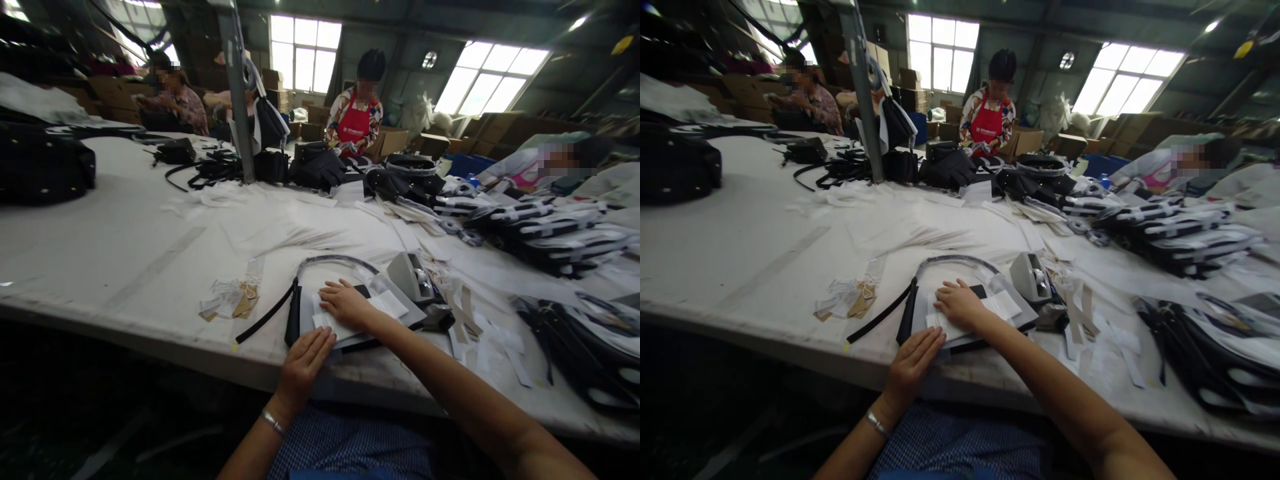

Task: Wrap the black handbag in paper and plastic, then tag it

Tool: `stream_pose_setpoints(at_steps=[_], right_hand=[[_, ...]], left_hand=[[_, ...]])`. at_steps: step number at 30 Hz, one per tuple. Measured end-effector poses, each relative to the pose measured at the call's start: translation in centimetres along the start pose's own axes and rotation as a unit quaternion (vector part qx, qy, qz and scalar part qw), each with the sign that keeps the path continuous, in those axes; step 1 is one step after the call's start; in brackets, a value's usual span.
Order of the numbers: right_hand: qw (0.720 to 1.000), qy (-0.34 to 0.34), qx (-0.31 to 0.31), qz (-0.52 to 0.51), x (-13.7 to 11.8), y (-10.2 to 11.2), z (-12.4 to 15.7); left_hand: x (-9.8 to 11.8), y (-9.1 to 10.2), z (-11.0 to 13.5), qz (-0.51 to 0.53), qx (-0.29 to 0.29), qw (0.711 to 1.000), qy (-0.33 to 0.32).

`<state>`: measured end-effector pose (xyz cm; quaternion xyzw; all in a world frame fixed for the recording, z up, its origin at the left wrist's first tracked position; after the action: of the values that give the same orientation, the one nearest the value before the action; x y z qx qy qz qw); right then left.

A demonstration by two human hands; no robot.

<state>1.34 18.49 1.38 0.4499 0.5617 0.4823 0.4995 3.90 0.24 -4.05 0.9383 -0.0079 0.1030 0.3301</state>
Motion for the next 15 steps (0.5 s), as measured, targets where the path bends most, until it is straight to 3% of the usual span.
stream_pose_setpoints(at_steps=[5, 10, 15], right_hand=[[1.0, 0.03, -0.004, 0.004, -1.3, 0.2, 0.4], [0.999, 0.036, 0.019, -0.019, -2.4, 0.5, 4.8], [0.993, 0.032, 0.113, -0.01, -3.8, 0.6, 9.3]], left_hand=[[0.1, 0.0, 0.1, -0.006, 0.002, 1.0, -0.006], [0.2, 0.1, 0.0, -0.011, 0.014, 1.0, -0.01], [0.2, 0.2, -0.1, -0.003, 0.002, 1.0, -0.012]])
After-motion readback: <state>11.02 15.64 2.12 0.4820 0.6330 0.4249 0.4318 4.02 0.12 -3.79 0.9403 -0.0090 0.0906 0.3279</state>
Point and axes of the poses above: each hand's wrist, its own z-axis away from the middle knuckle, its own y-axis out of the back of the hand, x = y × z, the point moved 4 cm from there along -z, towards the middle knuckle, and after that the axes turned 6 degrees about z, right-handed, at the moved point
